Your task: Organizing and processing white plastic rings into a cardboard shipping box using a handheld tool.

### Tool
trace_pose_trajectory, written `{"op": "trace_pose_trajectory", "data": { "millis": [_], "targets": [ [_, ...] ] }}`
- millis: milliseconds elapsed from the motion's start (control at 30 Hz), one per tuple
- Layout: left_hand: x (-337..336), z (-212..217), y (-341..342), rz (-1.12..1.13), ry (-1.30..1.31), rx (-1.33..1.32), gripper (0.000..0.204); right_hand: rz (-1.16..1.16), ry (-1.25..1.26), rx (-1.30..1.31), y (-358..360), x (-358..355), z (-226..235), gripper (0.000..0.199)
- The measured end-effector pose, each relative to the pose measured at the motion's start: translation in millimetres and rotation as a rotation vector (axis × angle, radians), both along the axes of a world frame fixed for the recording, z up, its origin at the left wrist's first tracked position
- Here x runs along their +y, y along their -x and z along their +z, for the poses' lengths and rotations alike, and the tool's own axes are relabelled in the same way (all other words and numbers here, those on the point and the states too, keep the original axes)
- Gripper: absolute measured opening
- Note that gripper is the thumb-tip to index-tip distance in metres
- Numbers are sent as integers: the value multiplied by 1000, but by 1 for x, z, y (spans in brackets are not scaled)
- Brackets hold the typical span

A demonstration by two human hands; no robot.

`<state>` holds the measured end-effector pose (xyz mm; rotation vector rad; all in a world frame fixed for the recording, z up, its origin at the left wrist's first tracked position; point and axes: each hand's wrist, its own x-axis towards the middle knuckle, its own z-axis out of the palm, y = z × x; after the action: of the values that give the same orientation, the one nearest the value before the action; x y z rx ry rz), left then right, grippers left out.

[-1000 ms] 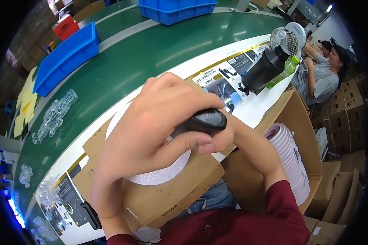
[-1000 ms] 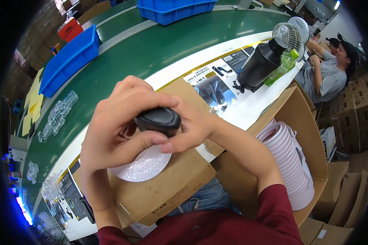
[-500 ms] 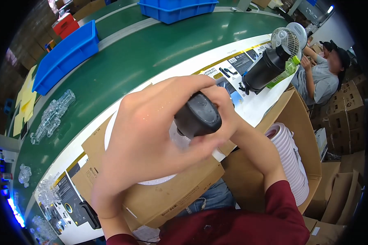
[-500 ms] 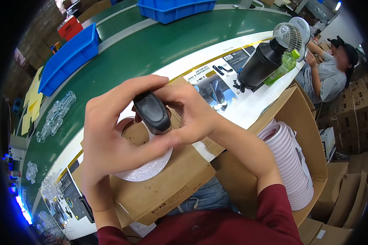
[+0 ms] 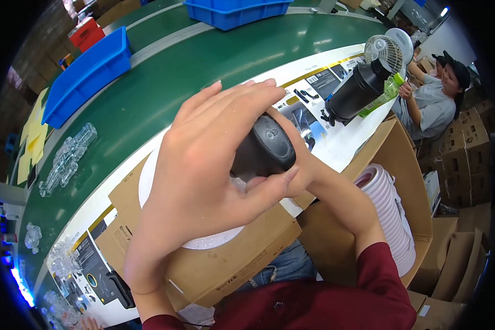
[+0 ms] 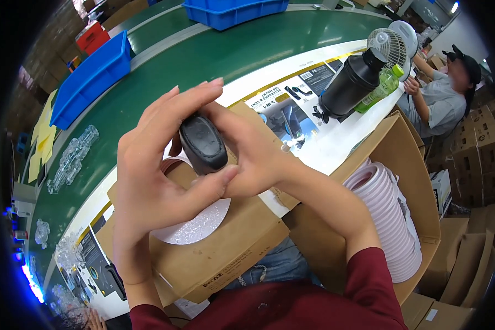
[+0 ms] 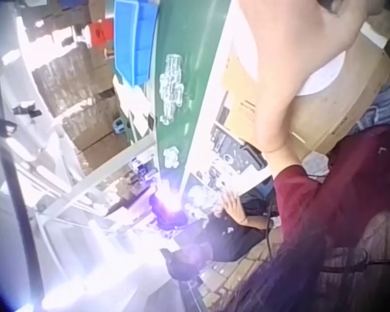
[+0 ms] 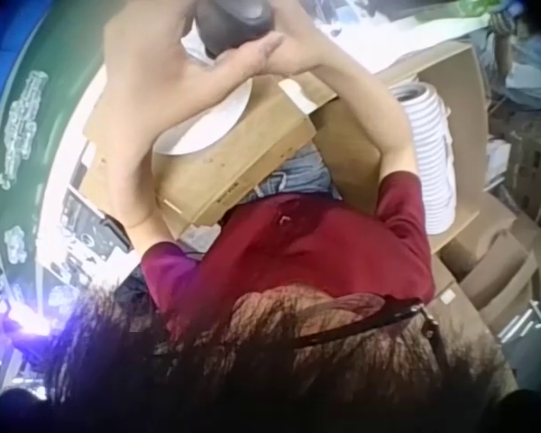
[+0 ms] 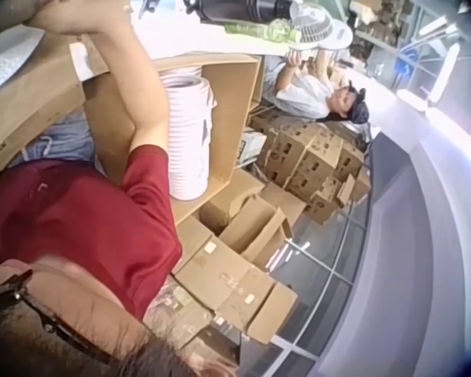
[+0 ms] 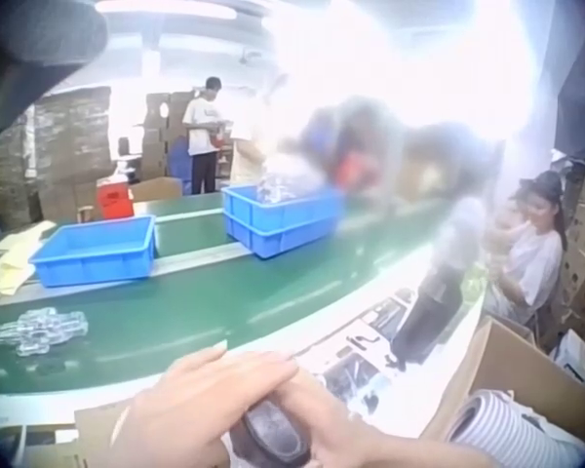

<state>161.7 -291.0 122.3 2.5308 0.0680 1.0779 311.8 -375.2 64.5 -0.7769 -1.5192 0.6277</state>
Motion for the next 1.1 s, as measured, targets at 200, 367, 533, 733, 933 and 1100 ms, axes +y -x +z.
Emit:
{"op": "trace_pose_trajectory", "data": {
  "millis": [200, 367, 533, 733, 933, 1100],
  "targets": [
    [2, 0, 0, -36, 170, 25, 65, 250, 222, 411, -4, 3, -1, 64],
    [4, -1, 0, -5, 305, -18, 61, 364, 223, 579, -7, 23, 8, 49],
    [4, 0, 7, 63, 392, 17, 68, 562, 369, 761, -4, 41, 25, 66],
    [9, -9, 2, -32, 474, 62, 77, 534, 397, 907, -3, 33, 13, 60],
    [10, -13, -1, -52, 427, 178, 73, 586, 444, 975, -3, 31, 9, 66],
    [9, -15, -3, -67, 380, 156, 72, 512, 506, 1006, -3, 25, 14, 67]
  ]
}}
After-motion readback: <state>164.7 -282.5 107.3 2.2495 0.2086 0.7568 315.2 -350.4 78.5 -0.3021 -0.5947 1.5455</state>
